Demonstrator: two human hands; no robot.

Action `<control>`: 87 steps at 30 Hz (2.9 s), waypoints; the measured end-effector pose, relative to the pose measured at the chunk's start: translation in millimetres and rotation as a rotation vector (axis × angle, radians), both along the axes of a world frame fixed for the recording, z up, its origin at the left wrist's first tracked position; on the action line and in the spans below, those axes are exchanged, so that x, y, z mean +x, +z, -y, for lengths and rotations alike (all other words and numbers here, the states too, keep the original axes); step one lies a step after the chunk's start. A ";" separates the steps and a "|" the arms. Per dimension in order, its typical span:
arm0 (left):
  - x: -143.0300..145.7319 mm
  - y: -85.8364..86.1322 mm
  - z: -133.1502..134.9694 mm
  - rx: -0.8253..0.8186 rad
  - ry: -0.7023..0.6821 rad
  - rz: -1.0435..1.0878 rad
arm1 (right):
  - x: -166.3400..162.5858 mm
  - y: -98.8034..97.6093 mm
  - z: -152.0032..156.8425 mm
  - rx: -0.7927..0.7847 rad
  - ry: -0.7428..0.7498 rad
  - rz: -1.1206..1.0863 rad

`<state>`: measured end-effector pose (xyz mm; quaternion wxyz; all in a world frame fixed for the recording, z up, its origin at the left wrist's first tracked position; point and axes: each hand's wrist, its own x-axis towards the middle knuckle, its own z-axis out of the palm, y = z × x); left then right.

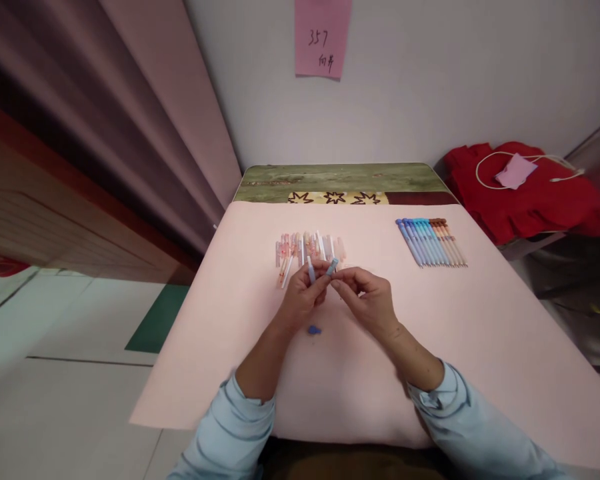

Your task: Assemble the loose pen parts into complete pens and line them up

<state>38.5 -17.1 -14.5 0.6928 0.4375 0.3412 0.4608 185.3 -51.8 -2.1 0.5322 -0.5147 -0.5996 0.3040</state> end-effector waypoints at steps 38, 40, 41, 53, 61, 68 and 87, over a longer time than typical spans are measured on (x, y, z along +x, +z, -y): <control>10.3 -6.0 6.5 0.034 -0.107 0.052 | -8.6 -1.3 8.1 0.136 -0.199 -0.014; 9.9 -5.2 6.4 -0.013 -0.098 0.057 | -4.4 2.9 6.7 0.149 -0.211 -0.093; 9.3 -4.9 5.7 -0.031 -0.085 0.053 | -1.6 4.9 5.4 0.148 -0.218 -0.138; -5.5 -2.8 -9.0 -0.299 0.134 0.255 | 30.5 10.2 -9.6 -0.090 -0.228 0.206; -5.8 -2.9 -9.9 -0.312 0.155 0.265 | 30.6 10.3 -8.8 -0.073 -0.199 0.260; -6.6 -2.3 -10.5 -0.304 0.166 0.265 | 32.4 7.6 -9.6 -0.077 -0.141 0.326; 0.9 -2.9 -7.8 -0.131 0.371 0.143 | 2.6 -3.4 0.7 -0.077 -0.009 0.467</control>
